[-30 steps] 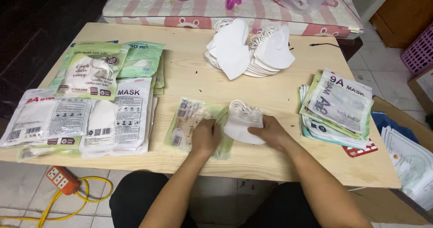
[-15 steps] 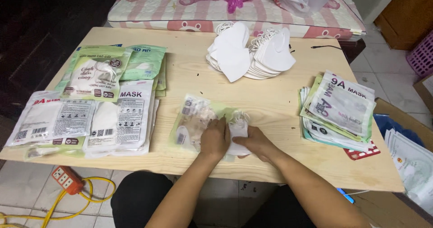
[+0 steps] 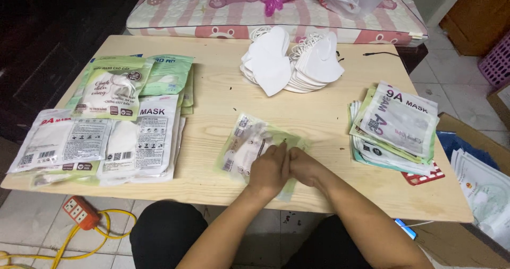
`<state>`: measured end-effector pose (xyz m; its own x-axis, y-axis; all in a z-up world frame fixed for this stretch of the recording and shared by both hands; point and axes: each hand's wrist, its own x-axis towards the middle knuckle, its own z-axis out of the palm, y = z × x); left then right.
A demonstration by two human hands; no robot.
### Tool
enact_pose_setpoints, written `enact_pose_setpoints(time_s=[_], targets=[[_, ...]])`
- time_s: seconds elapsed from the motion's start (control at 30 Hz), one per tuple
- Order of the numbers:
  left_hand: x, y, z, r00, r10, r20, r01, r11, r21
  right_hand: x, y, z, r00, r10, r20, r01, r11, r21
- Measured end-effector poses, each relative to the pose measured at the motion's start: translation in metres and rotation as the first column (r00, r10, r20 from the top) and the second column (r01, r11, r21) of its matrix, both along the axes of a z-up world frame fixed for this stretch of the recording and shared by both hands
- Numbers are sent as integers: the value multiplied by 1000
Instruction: Folding and stacking face masks on a table
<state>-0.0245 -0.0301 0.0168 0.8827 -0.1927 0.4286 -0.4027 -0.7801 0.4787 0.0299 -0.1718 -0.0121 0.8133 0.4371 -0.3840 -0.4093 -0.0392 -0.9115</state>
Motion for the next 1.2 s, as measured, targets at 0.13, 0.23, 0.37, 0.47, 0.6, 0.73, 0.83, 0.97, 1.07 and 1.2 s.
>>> enact_pose_setpoints(time_s=[0.13, 0.23, 0.37, 0.47, 0.6, 0.73, 0.83, 0.97, 1.07, 1.2], targets=[[-9, -8, 0, 999, -51, -8, 51, 999, -15, -1, 7, 6, 1000, -17, 10, 17, 1000, 19], [-20, -8, 19, 994, -105, -29, 104, 994, -28, -3, 5, 8, 1000, -25, 19, 24, 999, 35], [-29, 14, 54, 958, -85, -275, 64, 994, -84, 4, -7, 16, 999, -37, 29, 35, 998, 54], [-16, 66, 57, 953, 119, 279, -50, 968, -244, 5, -30, 20, 998, -49, 34, 46, 997, 66], [-16, 103, 90, 925, 112, -364, -283, 841, -461, 2, -38, 23, 998, -51, 39, 47, 996, 82], [-20, 107, 67, 737, -299, -605, -335, 616, -713, -3, -29, 27, 997, -45, 59, 39, 994, 101], [-17, 104, 42, 707, -373, -602, -401, 490, -774, -8, -21, 28, 997, -39, 68, 32, 994, 106], [-19, 104, 32, 709, -410, -574, -459, 350, -817, -12, -9, 32, 997, -12, 80, 3, 994, 112], [-18, 111, 24, 743, -374, -556, -469, 302, -830, -12, -20, 36, 996, 13, 94, -24, 992, 124], [-40, 157, 103, 780, -142, -609, -548, 315, -775, -8, -31, 45, 993, 54, 105, -68, 989, 132]])
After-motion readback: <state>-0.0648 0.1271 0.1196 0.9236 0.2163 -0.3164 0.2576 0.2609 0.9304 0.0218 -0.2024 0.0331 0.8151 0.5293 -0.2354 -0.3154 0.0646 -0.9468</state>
